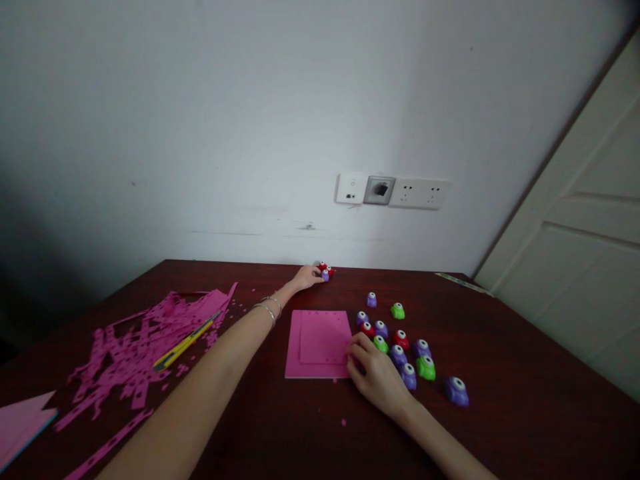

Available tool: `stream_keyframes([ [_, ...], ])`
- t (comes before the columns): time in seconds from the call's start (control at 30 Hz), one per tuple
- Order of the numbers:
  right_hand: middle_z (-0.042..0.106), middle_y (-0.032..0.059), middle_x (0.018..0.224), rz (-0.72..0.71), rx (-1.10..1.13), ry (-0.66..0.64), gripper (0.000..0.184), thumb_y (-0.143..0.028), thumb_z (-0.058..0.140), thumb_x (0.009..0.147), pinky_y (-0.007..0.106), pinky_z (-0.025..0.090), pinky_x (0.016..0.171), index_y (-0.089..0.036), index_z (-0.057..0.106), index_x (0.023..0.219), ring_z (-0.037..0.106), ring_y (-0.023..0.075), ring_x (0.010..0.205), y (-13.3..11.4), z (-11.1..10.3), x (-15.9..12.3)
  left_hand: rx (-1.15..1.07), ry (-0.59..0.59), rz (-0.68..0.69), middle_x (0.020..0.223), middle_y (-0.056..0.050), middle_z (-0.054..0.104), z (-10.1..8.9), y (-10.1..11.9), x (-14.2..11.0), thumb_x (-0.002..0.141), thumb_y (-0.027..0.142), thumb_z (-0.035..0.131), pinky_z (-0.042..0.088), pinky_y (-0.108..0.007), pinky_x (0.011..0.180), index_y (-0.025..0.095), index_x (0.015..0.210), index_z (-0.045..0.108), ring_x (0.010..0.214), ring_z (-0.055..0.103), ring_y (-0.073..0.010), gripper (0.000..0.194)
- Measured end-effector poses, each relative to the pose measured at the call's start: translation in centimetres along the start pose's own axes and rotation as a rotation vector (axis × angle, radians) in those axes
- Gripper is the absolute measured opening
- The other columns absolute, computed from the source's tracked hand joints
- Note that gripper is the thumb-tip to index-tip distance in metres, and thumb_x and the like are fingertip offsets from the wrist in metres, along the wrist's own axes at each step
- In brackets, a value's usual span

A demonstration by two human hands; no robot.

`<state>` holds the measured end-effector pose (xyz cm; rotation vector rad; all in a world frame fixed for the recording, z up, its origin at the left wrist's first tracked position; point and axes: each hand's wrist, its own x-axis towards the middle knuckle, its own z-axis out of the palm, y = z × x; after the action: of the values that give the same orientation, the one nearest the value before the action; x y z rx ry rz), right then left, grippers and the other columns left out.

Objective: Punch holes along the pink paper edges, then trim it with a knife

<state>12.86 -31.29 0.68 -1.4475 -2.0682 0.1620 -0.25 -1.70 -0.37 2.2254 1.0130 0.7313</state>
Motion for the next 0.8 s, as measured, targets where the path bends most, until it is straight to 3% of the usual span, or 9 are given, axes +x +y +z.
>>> stream_keyframes([
  [0.2, 0.050, 0.0047, 0.091, -0.015, 0.017, 0.007, 0.017, -0.011, 0.041, 0.082, 0.028, 0.047, 0.071, -0.018, 0.056, 0.080, 0.054, 0.0140, 0.074, 0.1, 0.0, 0.0, -0.020, 0.050, 0.067, 0.062, 0.002, 0.055, -2.5, 2.3, -2.5, 0.070, 0.041, 0.063, 0.034, -0.023, 0.058, 0.014, 0.083, 0.068, 0.060, 0.048, -0.0114, 0.030],
  [0.33, 0.050, 0.0048, 0.090, -0.017, 0.010, 0.005, 0.017, -0.012, 0.040, 0.082, 0.029, 0.047, 0.070, -0.018, 0.057, 0.081, 0.053, 0.0141, 0.073, 0.1, 0.0, -0.1, -0.053, 0.110, 0.194, 0.072, 0.000, 0.055, -4.5, 5.3, -6.2, 0.071, 0.039, 0.064, 0.036, -0.022, 0.059, 0.015, 0.088, 0.067, 0.061, 0.046, -0.0100, 0.029],
  [0.43, 0.050, 0.0048, 0.090, -0.016, 0.007, 0.007, 0.017, -0.012, 0.041, 0.082, 0.029, 0.047, 0.070, -0.017, 0.057, 0.079, 0.053, 0.0140, 0.073, 0.1, 0.0, -0.2, -0.099, 0.087, 0.244, 0.076, -0.001, 0.056, -5.4, 7.7, -9.5, 0.073, 0.035, 0.063, 0.038, -0.022, 0.059, 0.015, 0.089, 0.066, 0.063, 0.047, -0.0093, 0.026],
  [0.6, 0.051, 0.0052, 0.091, -0.006, 0.033, 0.025, 0.017, -0.011, 0.041, 0.082, 0.029, 0.047, 0.070, -0.018, 0.057, 0.080, 0.053, 0.0146, 0.074, -0.1, 0.1, -0.3, -0.154, 0.059, 0.236, 0.082, -0.001, 0.054, -5.6, 10.4, -14.4, 0.070, 0.034, 0.066, 0.041, -0.023, 0.059, 0.017, 0.092, 0.065, 0.063, 0.047, -0.0082, 0.028],
  [0.8, 0.053, 0.0056, 0.090, 0.030, 0.112, 0.045, 0.017, -0.015, 0.041, 0.083, 0.028, 0.046, 0.066, -0.018, 0.057, 0.078, 0.054, 0.0144, 0.072, 0.0, 0.1, -0.2, -0.130, 0.015, 0.299, 0.084, -0.002, 0.057, -4.6, 10.6, -17.5, 0.071, 0.033, 0.067, 0.043, -0.027, 0.070, 0.018, 0.093, 0.065, 0.075, 0.053, -0.0118, 0.027],
])
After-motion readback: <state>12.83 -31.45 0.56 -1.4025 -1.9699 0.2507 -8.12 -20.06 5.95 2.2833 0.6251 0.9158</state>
